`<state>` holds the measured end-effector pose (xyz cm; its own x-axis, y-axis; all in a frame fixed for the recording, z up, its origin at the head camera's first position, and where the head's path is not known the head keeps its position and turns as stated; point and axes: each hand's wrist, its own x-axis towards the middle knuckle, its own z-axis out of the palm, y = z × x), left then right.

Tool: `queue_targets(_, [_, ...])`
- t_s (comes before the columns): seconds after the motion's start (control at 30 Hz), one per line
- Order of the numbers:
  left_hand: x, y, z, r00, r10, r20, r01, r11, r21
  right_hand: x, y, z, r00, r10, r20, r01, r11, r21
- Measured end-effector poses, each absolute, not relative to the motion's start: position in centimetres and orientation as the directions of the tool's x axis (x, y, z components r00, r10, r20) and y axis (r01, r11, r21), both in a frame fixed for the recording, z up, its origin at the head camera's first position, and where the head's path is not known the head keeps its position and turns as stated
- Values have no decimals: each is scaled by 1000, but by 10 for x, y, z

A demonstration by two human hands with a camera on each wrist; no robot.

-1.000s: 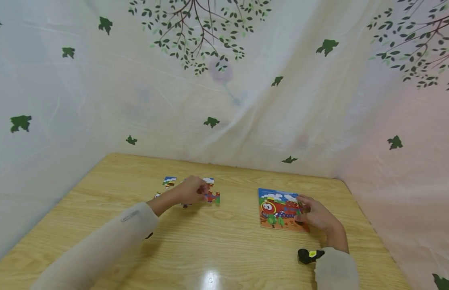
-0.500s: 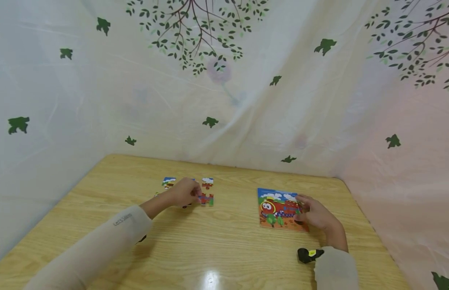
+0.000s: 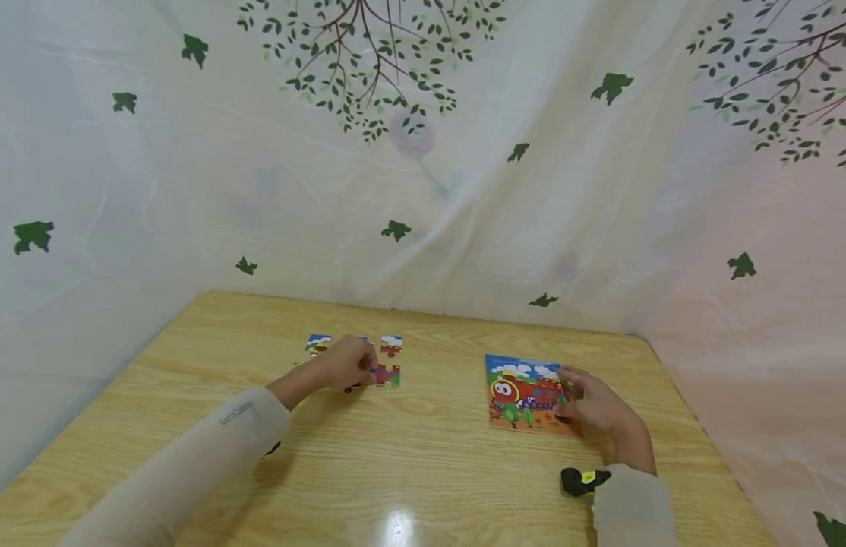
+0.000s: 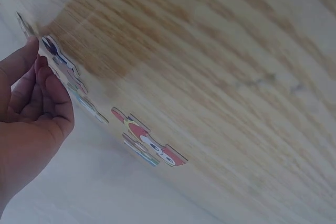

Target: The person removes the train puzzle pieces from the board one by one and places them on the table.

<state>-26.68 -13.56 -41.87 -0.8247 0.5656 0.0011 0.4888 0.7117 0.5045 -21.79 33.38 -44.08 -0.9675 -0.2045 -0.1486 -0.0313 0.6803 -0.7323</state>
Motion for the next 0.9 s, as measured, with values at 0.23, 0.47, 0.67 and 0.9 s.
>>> queue_targets(0.23, [-272,-136,-419,-816,578,-27,491,716,496,-217,335,-440,-966,-211,-148,-33,671,-741])
queue_targets(0.47, [-275,-137,-417,-813,581,-50,481,717,505,-218,334,-441,-965,-216,-148,-36,670,-742])
queue_targets(0.67, [-277,-137,-417,-818,571,-71,455,717,529,-218,334,-441,-965,-221,-142,-44,669,-742])
queue_targets(0.9, [-279,-136,-418,-815,572,-87,446,717,536,-219,334,-440,-964,-218,-150,-39,676,-736])
